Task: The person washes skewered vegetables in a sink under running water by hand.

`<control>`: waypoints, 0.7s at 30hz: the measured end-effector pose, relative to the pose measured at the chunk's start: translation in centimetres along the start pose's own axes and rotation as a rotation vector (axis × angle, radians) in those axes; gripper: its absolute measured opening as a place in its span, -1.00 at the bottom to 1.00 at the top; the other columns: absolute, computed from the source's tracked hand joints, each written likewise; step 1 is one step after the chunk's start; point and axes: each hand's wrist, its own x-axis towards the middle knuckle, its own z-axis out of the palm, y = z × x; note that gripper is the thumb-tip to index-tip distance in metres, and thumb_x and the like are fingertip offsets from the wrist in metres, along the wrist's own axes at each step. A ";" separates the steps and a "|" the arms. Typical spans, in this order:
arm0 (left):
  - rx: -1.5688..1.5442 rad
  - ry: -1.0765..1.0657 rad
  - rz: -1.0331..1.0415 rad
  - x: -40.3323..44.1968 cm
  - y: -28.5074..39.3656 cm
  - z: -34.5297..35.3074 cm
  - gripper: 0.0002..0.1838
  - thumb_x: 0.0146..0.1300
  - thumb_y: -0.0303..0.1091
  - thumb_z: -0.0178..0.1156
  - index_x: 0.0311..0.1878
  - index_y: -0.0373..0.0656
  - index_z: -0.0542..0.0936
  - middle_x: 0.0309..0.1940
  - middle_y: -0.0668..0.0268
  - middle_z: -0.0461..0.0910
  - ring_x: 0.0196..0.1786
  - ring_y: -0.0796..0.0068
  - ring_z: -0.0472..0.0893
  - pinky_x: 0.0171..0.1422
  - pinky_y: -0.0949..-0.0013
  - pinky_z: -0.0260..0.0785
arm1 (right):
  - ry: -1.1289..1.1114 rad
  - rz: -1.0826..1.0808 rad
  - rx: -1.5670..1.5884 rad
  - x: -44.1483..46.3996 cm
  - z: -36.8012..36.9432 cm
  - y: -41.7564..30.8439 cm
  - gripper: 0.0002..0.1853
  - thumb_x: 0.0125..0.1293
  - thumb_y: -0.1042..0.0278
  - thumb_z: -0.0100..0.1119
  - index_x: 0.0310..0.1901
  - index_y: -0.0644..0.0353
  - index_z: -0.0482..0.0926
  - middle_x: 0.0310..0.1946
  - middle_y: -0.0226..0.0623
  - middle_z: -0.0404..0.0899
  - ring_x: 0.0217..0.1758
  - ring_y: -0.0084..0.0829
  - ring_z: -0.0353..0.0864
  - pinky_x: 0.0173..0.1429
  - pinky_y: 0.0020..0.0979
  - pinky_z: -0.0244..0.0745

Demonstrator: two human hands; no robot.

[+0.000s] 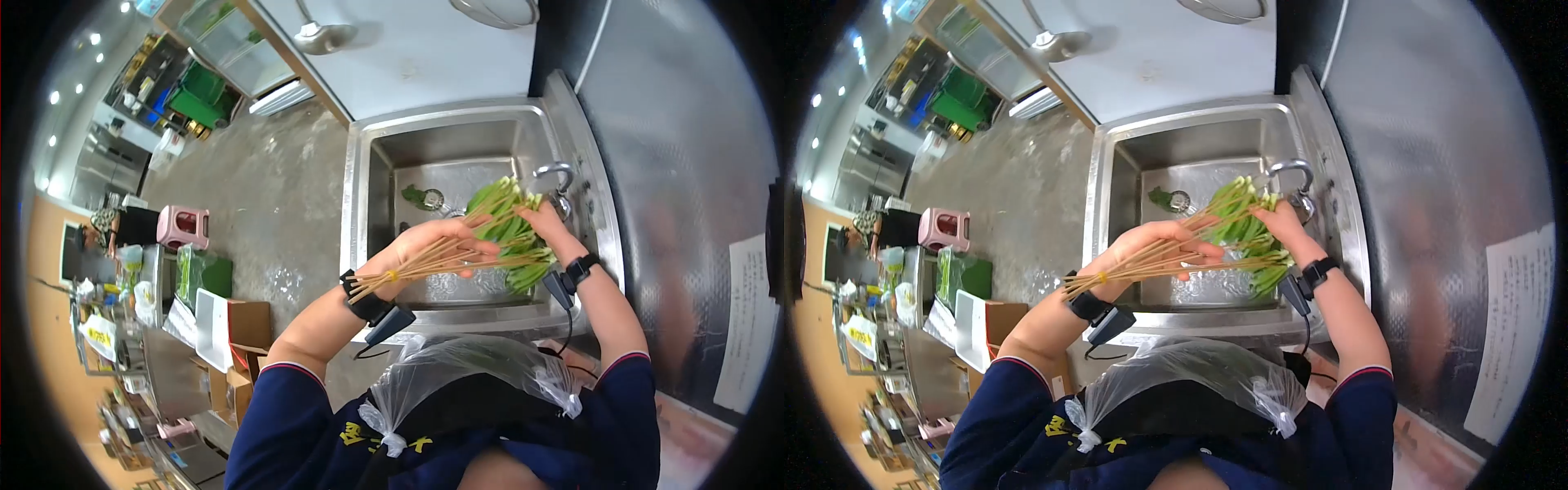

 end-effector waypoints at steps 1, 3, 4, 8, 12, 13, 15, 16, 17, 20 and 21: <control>0.000 -0.002 -0.013 0.2 -0.2 -0.1 -0.39 0.17 -0.29 -0.05 0.29 -0.18 0.06 -0.01 0.00 0.45 0.06 0.16 0.46 -0.17 0.39 0.45 | -0.021 -0.017 0.032 0.2 0.1 0.5 -0.66 0.08 0.32 0.18 -0.14 0.35 0.49 -0.25 -0.24 0.56 -0.20 -0.45 0.51 -0.11 -0.41 0.38; -0.040 0.007 -0.004 0.4 -0.3 -0.4 -0.38 0.16 -0.30 -0.05 0.29 -0.16 0.06 -0.02 -0.02 0.45 0.06 0.16 0.46 -0.18 0.39 0.46 | -0.018 -0.081 0.130 0.3 0.8 0.9 -0.69 0.09 0.32 0.15 -0.16 0.34 0.50 -0.27 -0.21 0.56 -0.22 -0.44 0.52 -0.12 -0.40 0.39; -0.040 0.008 -0.007 0.4 -0.3 -0.3 -0.38 0.16 -0.30 -0.05 0.29 -0.16 0.06 -0.02 -0.02 0.45 0.06 0.16 0.46 -0.18 0.39 0.46 | -0.016 -0.078 0.132 0.2 0.9 0.9 -0.69 0.09 0.32 0.15 -0.16 0.34 0.50 -0.27 -0.21 0.56 -0.22 -0.44 0.52 -0.12 -0.40 0.39; -0.033 0.025 -0.013 0.3 0.1 0.2 -0.39 0.14 -0.32 -0.04 0.28 -0.17 0.08 -0.02 -0.03 0.45 0.05 0.17 0.47 -0.18 0.38 0.46 | -0.030 -0.015 0.112 -0.3 0.5 0.0 -0.69 0.09 0.32 0.15 -0.16 0.34 0.50 -0.29 -0.21 0.57 -0.24 -0.42 0.53 -0.14 -0.39 0.41; -0.024 0.043 -0.005 0.1 0.0 0.1 -0.40 0.14 -0.32 -0.04 0.27 -0.18 0.10 -0.02 -0.04 0.45 0.03 0.17 0.47 -0.18 0.37 0.47 | -0.008 -0.046 -0.067 0.4 0.5 0.8 -0.64 0.06 0.27 0.17 -0.15 0.35 0.50 -0.28 -0.20 0.57 -0.25 -0.42 0.54 -0.14 -0.42 0.41; -0.022 0.044 0.000 0.2 -0.1 0.0 -0.41 0.14 -0.32 -0.05 0.26 -0.19 0.12 -0.03 -0.04 0.45 0.03 0.17 0.47 -0.18 0.37 0.47 | -0.010 -0.041 -0.069 0.5 0.4 0.9 -0.64 0.06 0.27 0.17 -0.15 0.35 0.50 -0.28 -0.20 0.57 -0.25 -0.42 0.54 -0.14 -0.42 0.41; -0.026 0.045 0.003 0.1 0.2 0.6 -0.42 0.14 -0.32 -0.04 0.26 -0.19 0.13 -0.03 -0.05 0.45 0.03 0.17 0.47 -0.19 0.37 0.46 | -0.032 -0.012 -0.028 0.4 0.4 0.6 -0.61 0.04 0.24 0.18 -0.15 0.36 0.50 -0.28 -0.19 0.57 -0.24 -0.44 0.53 -0.13 -0.43 0.41; -0.022 0.047 0.012 0.0 0.3 0.8 -0.43 0.14 -0.32 -0.04 0.25 -0.20 0.14 -0.04 -0.07 0.45 0.03 0.16 0.47 -0.19 0.37 0.46 | -0.036 -0.009 -0.028 0.2 0.3 0.3 -0.61 0.04 0.24 0.18 -0.15 0.36 0.50 -0.28 -0.19 0.57 -0.24 -0.44 0.53 -0.13 -0.43 0.41; -0.051 0.046 0.010 0.1 0.3 0.5 -0.44 0.14 -0.32 -0.04 0.24 -0.23 0.16 -0.04 -0.10 0.43 0.02 0.16 0.47 -0.21 0.37 0.48 | -0.079 0.000 0.035 -0.1 0.2 -0.2 -0.60 0.04 0.23 0.18 -0.16 0.38 0.50 -0.28 -0.18 0.57 -0.24 -0.44 0.53 -0.12 -0.43 0.40; -0.100 0.051 0.026 0.2 0.6 0.1 -0.45 0.18 -0.34 -0.13 0.24 -0.33 0.12 -0.02 -0.12 0.42 0.08 0.08 0.43 -0.28 0.46 0.53 | -0.138 0.016 0.110 0.4 0.2 0.5 -0.60 0.03 0.22 0.17 -0.16 0.38 0.50 -0.30 -0.19 0.56 -0.22 -0.44 0.52 -0.11 -0.43 0.39; -0.167 0.070 0.021 0.4 0.7 -0.3 -0.46 0.16 -0.38 -0.13 0.21 -0.38 0.13 -0.01 -0.19 0.37 0.06 0.02 0.43 -0.32 0.43 0.56 | -0.150 0.010 0.047 0.4 0.1 0.4 -0.60 0.03 0.21 0.16 -0.16 0.37 0.50 -0.29 -0.20 0.56 -0.22 -0.43 0.52 -0.10 -0.43 0.39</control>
